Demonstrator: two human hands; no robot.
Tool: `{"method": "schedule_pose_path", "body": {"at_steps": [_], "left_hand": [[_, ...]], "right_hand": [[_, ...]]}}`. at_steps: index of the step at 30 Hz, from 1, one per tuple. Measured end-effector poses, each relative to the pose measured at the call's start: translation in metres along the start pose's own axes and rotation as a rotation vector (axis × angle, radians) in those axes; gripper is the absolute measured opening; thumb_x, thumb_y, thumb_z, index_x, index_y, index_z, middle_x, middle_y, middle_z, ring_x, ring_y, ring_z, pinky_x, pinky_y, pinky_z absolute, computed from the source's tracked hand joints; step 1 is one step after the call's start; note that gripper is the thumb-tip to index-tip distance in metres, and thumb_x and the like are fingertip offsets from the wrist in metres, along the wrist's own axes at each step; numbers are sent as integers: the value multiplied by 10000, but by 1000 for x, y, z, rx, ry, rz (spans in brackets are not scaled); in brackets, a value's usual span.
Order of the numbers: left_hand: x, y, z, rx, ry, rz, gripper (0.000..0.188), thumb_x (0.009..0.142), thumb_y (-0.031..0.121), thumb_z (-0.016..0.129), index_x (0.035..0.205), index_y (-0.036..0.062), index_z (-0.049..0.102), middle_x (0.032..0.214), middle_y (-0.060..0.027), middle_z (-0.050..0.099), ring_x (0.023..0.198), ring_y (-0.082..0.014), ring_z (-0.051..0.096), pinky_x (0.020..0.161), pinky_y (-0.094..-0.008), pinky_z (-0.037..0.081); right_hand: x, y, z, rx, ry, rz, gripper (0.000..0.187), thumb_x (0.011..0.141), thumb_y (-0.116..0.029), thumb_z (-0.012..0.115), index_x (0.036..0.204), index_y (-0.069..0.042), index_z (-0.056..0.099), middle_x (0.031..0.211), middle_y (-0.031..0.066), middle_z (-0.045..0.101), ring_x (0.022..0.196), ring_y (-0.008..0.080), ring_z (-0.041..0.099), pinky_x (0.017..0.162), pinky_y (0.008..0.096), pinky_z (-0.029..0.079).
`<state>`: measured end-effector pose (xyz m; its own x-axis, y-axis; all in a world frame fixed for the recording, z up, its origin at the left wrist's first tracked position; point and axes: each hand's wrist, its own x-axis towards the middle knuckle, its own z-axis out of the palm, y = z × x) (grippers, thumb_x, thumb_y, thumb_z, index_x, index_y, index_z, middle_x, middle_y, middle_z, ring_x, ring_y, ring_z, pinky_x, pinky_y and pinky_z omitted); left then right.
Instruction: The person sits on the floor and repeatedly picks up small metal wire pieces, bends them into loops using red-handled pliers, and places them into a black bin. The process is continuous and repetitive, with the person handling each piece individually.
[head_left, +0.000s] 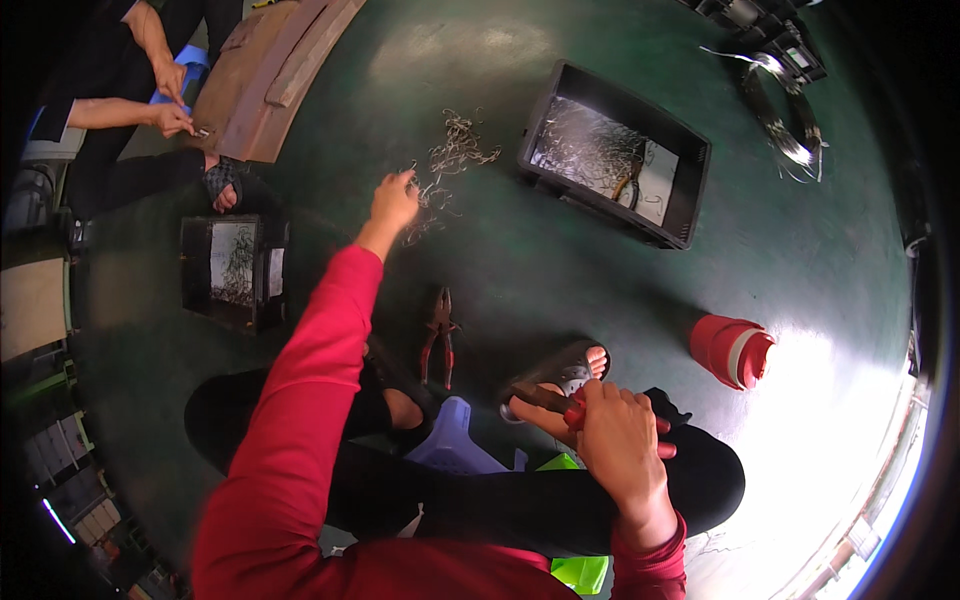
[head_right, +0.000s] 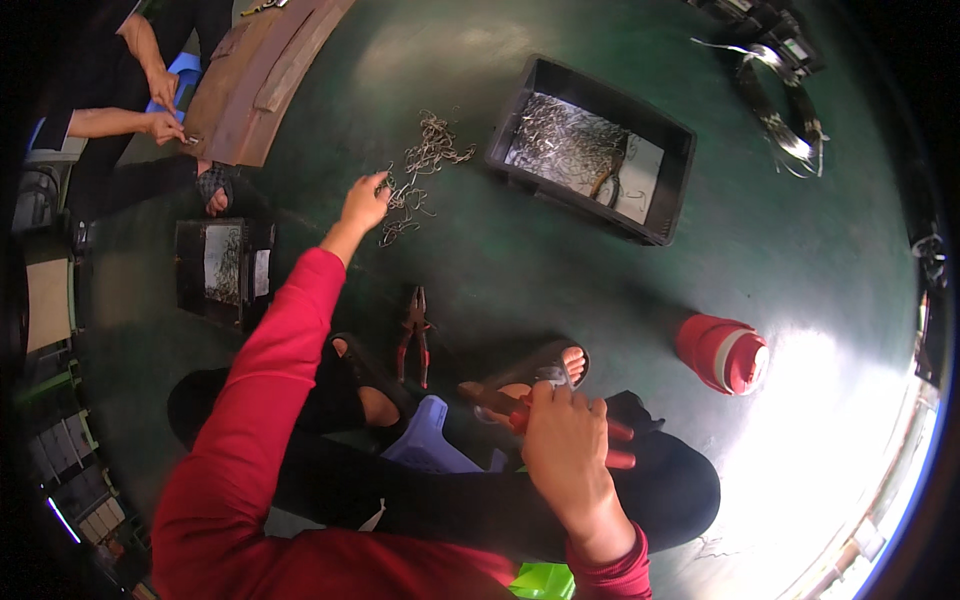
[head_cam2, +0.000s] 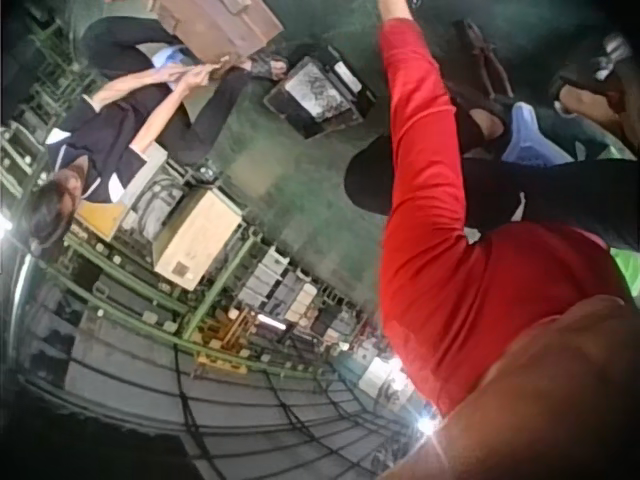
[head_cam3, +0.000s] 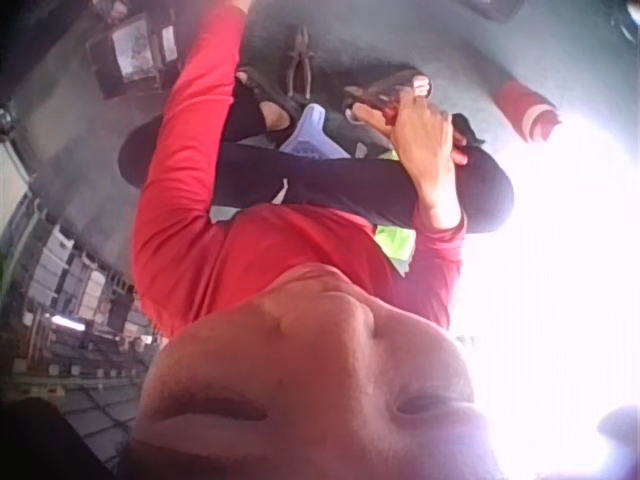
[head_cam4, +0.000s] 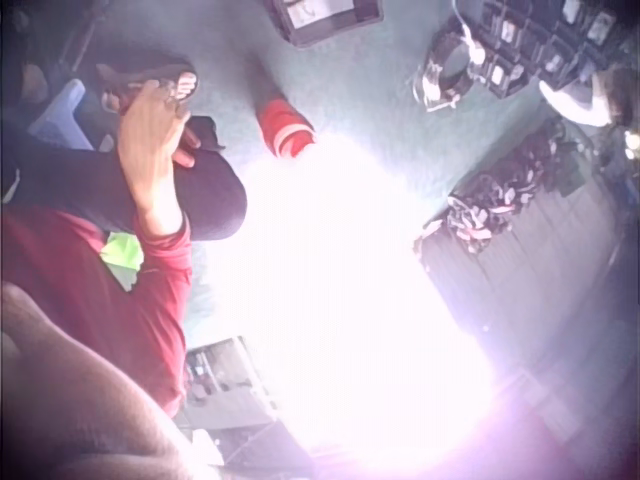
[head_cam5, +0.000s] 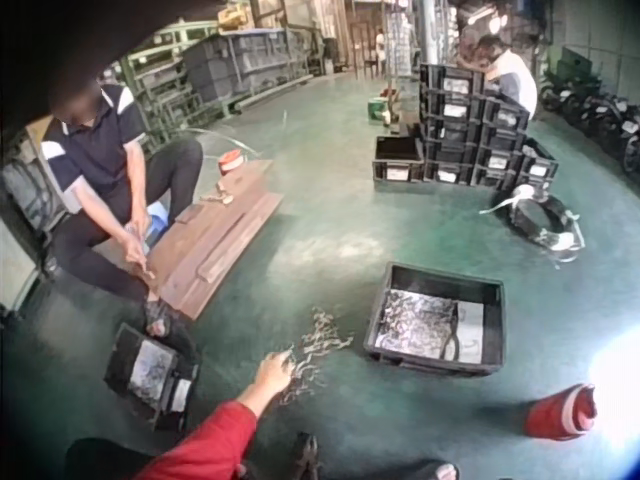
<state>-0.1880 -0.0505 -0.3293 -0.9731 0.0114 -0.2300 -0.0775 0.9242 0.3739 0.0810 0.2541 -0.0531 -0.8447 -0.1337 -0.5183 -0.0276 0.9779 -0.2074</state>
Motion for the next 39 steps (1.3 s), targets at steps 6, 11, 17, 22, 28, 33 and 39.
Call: {"method": "schedule_pose_path", "body": {"at_steps": [6,11,17,22,28,33,39], "left_hand": [[-56,-4,65,105,-156,14,640,940,423,533,1514,298,280,1610,-126,88,1456,-461,37,1061,-739,181],[-117,26,83,83,-203,361,667,902,401,608,1495,383,303,1590,-150,138,1434,-496,105,1021,-758,220],[-188,18,86,-200,120,40,675,834,283,703,1410,120,391,1428,-154,385,1292,-421,358,993,-567,361],[-232,11,94,-99,5,-25,656,825,141,684,1400,102,371,1397,-136,415,1245,-368,419,968,-495,404],[-227,12,93,-49,-10,-138,648,808,64,659,1390,116,378,1356,-116,449,1231,-343,438,927,-492,431],[-205,1,88,-82,143,-91,681,748,5,671,1364,112,402,1288,-136,496,1189,-372,476,928,-480,446],[-197,-19,80,-142,-34,-106,650,717,-3,695,1304,142,454,1247,-123,510,1150,-372,508,923,-455,462]], "right_hand": [[13,-2,5,-73,-38,-18,176,820,-149,625,950,-54,556,857,117,631,828,288,639,809,422,459],[17,-6,3,-60,-55,-17,224,779,-138,666,950,-49,551,859,122,622,830,296,632,796,418,458],[13,-10,3,-54,-37,-32,339,688,-111,753,949,-37,550,871,130,611,849,309,625,788,414,460],[9,-10,9,-40,44,-60,314,693,-100,733,942,-36,552,834,124,619,821,305,633,769,418,467],[7,-6,8,-85,31,-17,264,722,-103,692,934,-35,551,830,124,618,819,305,635,762,413,471],[4,-2,6,-92,10,-15,299,712,-102,712,953,-29,550,862,130,612,842,304,632,776,410,470],[3,-4,8,-82,12,-44,325,701,-88,724,965,-24,547,861,132,608,839,312,626,785,418,466]]}}
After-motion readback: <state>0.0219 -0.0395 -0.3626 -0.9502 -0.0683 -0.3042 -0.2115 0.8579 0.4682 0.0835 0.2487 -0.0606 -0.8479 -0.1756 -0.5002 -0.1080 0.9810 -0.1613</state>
